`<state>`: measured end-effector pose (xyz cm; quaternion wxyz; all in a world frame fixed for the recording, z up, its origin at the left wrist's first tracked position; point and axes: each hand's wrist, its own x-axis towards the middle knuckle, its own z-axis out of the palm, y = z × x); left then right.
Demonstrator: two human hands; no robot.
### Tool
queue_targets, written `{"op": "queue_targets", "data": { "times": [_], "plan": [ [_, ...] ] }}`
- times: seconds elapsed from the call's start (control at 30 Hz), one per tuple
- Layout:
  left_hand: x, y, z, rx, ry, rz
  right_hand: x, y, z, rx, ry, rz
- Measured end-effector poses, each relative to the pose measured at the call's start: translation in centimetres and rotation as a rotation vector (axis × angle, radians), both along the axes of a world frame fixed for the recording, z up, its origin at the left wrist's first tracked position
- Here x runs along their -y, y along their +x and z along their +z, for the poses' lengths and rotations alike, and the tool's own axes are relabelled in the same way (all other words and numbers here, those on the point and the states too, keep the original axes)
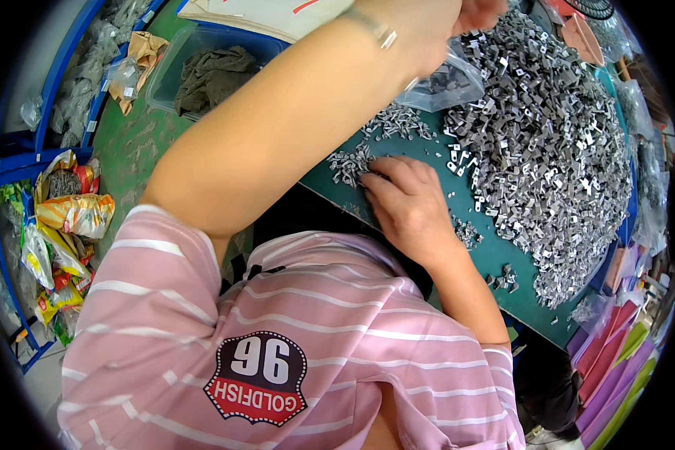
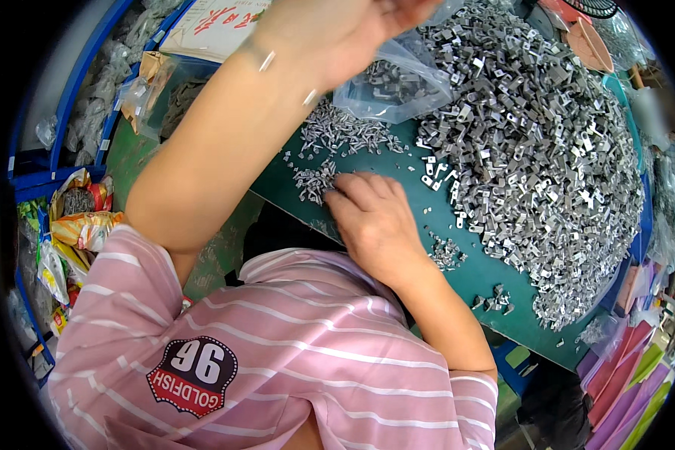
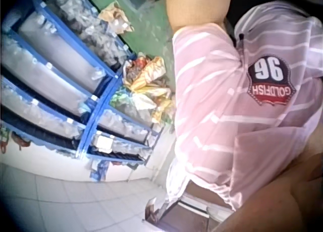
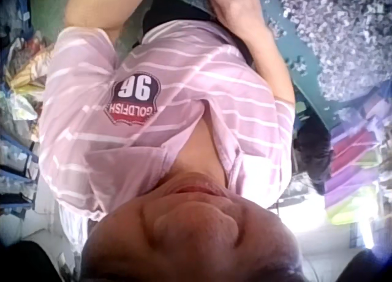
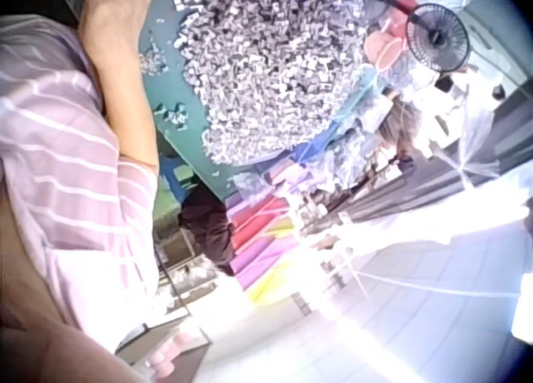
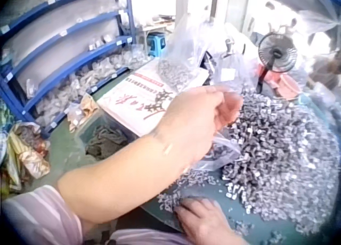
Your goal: The person picks up metal hardware components from a large pile, looks at them, and places some into smaller groups or containers.
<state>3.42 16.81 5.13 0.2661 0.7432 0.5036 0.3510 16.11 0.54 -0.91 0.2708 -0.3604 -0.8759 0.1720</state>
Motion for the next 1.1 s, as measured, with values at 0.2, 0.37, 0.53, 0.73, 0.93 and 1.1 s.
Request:
{"op": "queue_targets", "data": {
  "times": [0.2,0.37,0.53,0.73,0.93,1.1],
  "plan": [
    [12.8,-6.8,-1.6,0.098,0.070,-0.148,0.7,2.1,0.8,0.004,-0.015,-0.046],
    [16.5,-8.0,-5.6,-0.045,-0.051,-0.101,0.2,3.3,0.2,-0.029,0.004,-0.161],
    [16.3,-6.0,-6.6,0.037,0.025,-0.156,-1.0,1.6,0.1,0.042,-0.008,-0.236],
    [14.0,-5.7,-6.4,0.003,0.154,-0.146,-1.2,1.5,0.7,0.055,-0.064,-0.264],
    [12.4,-5.2,-6.8,-0.199,0.132,-0.269,-0.4,3.7,1.0,-0.790,-0.900,-0.407],
    [11.9,-4.6,-5.9,-0.322,0.148,-0.345,-0.1,5.1,1.4,-1.327,-1.278,-0.232]
  ]
}}
